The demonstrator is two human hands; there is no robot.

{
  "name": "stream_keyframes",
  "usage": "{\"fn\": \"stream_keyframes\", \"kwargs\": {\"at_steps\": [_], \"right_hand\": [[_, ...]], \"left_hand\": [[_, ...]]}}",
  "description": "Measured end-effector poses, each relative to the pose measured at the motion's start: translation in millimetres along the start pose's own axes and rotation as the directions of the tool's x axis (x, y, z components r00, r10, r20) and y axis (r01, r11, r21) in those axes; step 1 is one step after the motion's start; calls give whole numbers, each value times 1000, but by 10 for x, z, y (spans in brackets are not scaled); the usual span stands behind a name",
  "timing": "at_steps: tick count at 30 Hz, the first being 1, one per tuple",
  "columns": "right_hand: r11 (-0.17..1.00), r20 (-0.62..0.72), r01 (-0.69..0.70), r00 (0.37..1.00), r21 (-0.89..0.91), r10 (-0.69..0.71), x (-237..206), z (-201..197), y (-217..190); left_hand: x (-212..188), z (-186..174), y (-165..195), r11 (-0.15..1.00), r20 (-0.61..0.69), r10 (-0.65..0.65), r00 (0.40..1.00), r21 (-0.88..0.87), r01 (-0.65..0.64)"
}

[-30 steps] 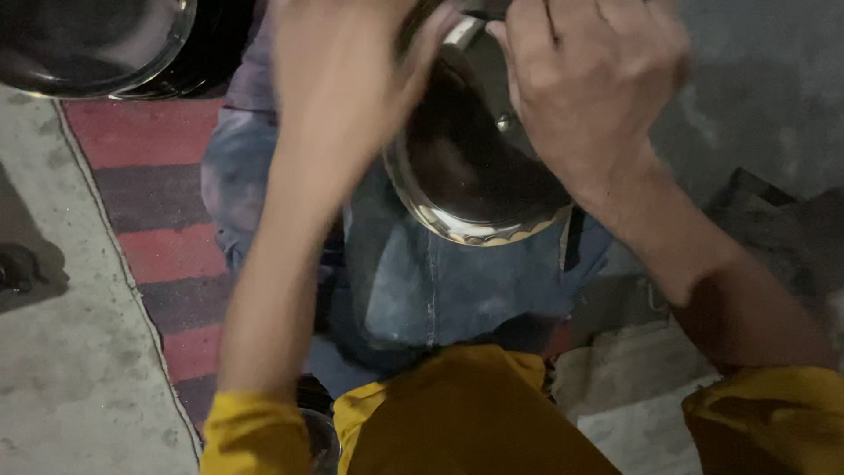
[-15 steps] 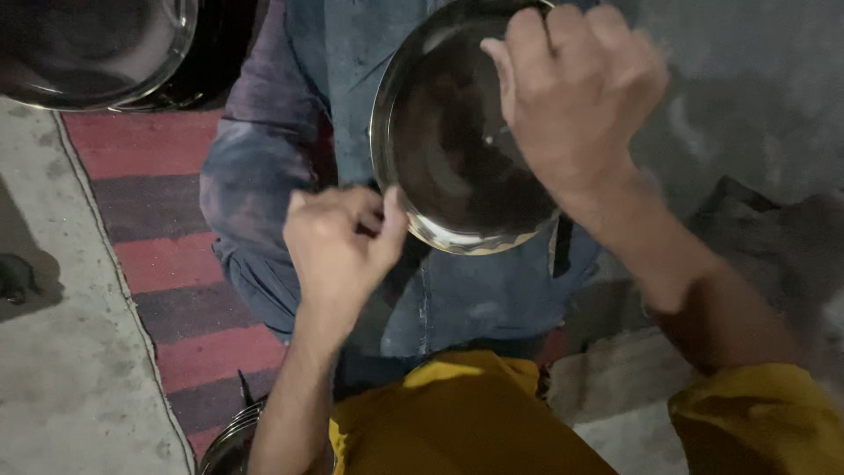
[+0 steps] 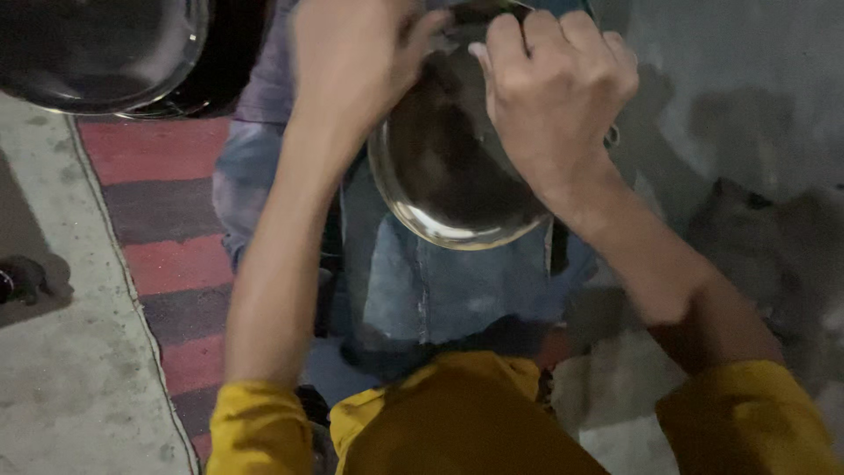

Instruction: The person sits on the floor with a brass plate on their lap and polishes its surface, rubbing it by hand and working it with a handheld tool, periodically turning the plate to treat different areas and setting it with a stack of finished plates.

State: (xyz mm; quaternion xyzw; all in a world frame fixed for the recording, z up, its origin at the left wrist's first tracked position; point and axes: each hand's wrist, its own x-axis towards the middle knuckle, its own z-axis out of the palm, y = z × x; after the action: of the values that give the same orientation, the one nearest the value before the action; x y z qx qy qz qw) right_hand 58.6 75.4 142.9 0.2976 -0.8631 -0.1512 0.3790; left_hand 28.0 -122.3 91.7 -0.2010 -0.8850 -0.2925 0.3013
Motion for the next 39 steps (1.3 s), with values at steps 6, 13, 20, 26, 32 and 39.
{"fn": "stream_keyframes", "kwargs": {"at_steps": [6,13,20,26,32,39], "right_hand": [[979,127,-199,973,52,191,-293,39,128],[902,187,-414,902,118,390,-554,15,206],[320,360,-703,636,636,682,-1549,243,849],[-788,824,-423,-147,448,547,-2382,421,995],[-914,906,-82,-126,397,405,-2728,579,1017],[-876,864,-219,-183,430,470,-2629,759,1048]], "left_hand": [[-957,-517,788,897,152,-434,888,-23,442],[-1301,-453,1049,816,125,-571,811,-15,577],[-1006,-579,1020,628,425,-642,638,-186,756],[-1030,-423,1012,474,556,-551,622,-405,782],[-1271,-182,937,273,474,-629,615,-607,747],[-1576,-619,325,118,288,-794,535,-791,600]]}}
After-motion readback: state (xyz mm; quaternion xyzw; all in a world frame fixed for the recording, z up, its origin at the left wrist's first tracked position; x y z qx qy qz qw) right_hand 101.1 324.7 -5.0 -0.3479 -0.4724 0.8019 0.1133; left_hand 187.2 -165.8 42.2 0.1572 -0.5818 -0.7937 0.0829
